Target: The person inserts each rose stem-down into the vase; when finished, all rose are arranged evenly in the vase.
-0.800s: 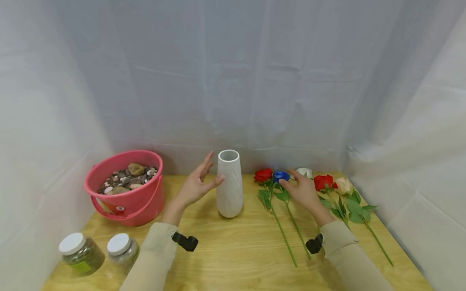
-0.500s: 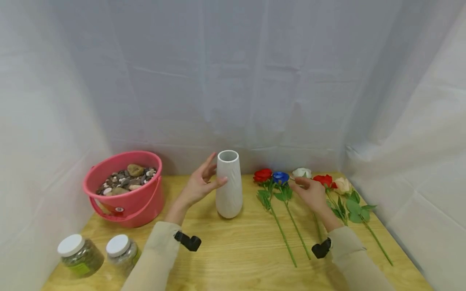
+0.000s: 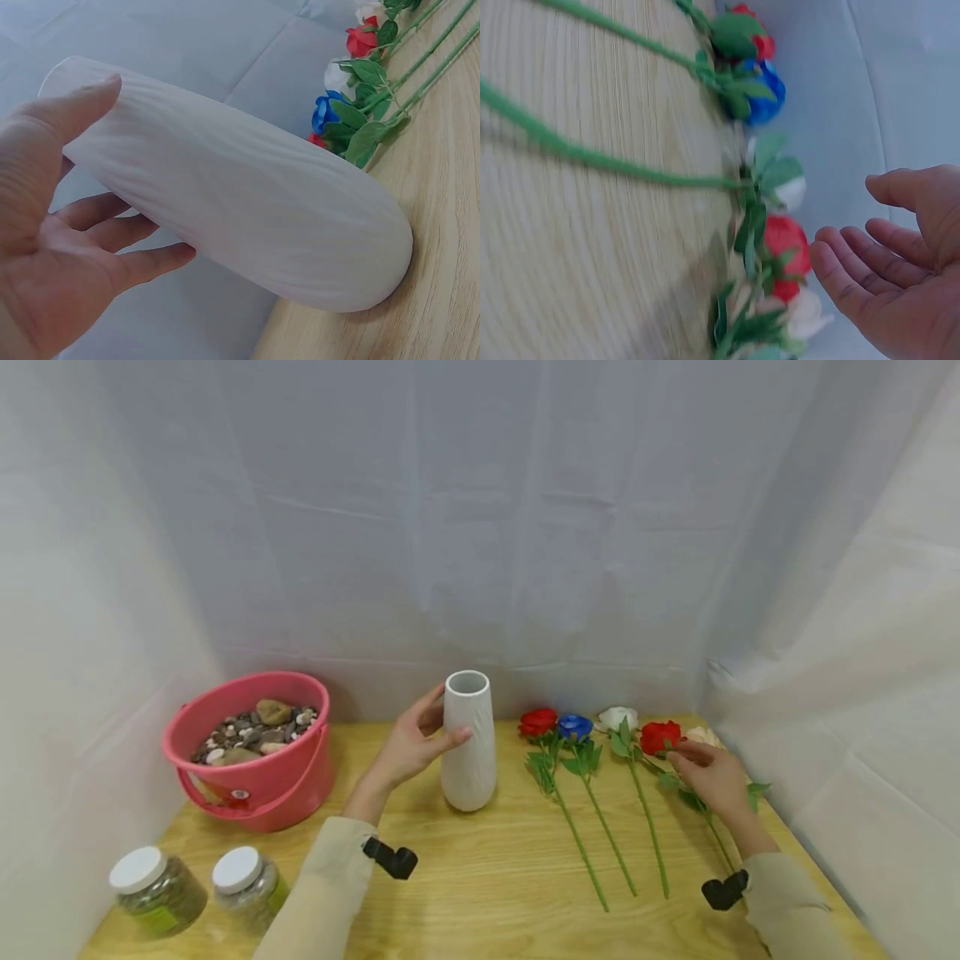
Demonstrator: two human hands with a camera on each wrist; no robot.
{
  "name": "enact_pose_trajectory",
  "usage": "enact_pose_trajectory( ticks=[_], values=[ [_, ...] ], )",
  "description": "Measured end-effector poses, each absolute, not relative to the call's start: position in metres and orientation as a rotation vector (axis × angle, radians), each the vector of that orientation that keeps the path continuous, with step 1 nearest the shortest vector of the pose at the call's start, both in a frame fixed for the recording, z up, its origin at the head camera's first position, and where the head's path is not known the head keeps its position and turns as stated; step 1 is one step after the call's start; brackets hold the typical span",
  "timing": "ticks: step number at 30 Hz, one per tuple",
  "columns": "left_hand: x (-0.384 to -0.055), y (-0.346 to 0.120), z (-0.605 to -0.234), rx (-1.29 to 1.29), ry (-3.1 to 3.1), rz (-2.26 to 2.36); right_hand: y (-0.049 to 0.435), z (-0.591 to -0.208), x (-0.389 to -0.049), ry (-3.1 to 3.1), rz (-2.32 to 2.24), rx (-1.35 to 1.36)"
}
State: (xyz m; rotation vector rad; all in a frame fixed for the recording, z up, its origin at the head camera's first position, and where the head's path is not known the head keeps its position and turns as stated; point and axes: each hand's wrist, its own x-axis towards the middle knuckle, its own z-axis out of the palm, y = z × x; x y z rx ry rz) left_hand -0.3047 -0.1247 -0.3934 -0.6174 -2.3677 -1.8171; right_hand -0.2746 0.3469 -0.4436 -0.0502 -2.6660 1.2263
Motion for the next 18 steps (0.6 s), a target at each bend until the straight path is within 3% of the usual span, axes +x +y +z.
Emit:
enact_pose_trajectory(
  ticks=[18],
  values=[
    [-0.307, -0.126, -0.394, -0.627, -2.359, -1.828, 0.419, -0.461, -0.254, -2.686, 1.14, -0.333]
  ],
)
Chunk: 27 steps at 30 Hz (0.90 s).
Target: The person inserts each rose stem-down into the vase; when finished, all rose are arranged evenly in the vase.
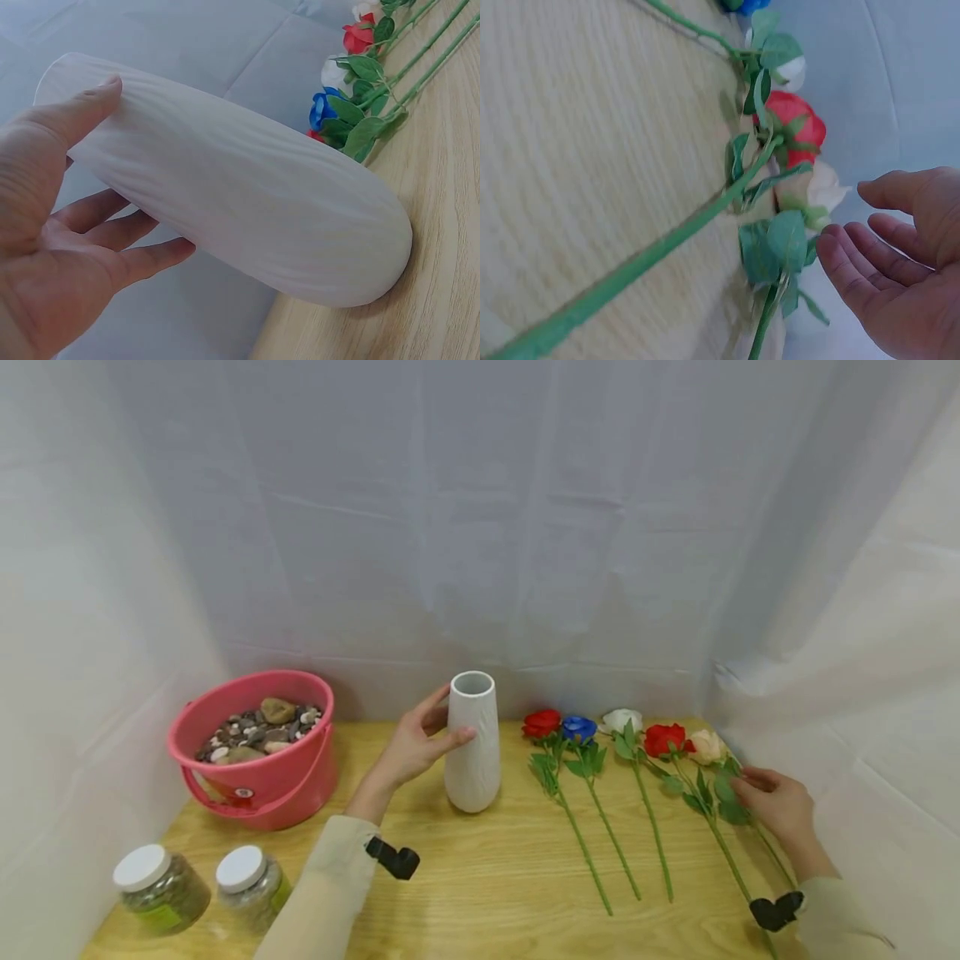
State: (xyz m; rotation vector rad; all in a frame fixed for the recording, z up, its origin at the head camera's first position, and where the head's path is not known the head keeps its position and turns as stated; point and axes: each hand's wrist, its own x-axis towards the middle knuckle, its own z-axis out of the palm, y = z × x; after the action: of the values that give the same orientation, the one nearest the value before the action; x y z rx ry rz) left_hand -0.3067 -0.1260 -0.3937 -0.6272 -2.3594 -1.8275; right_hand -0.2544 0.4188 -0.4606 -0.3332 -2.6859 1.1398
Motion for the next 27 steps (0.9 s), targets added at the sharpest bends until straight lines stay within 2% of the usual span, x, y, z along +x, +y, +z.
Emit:
enact_pose_trajectory(
  ticks=[8, 27],
  values=[
    [-0.306, -0.126, -0.395, -0.627, -2.388, -1.81, 0.435, -0.473, -0.252, -2.728, 0.978, -0.382],
    [-0.307, -0.127, -0.393, -0.614, -2.399, -1.809, 0.445, -0.481, -0.252, -2.87, 0.913, -0.423]
  ],
)
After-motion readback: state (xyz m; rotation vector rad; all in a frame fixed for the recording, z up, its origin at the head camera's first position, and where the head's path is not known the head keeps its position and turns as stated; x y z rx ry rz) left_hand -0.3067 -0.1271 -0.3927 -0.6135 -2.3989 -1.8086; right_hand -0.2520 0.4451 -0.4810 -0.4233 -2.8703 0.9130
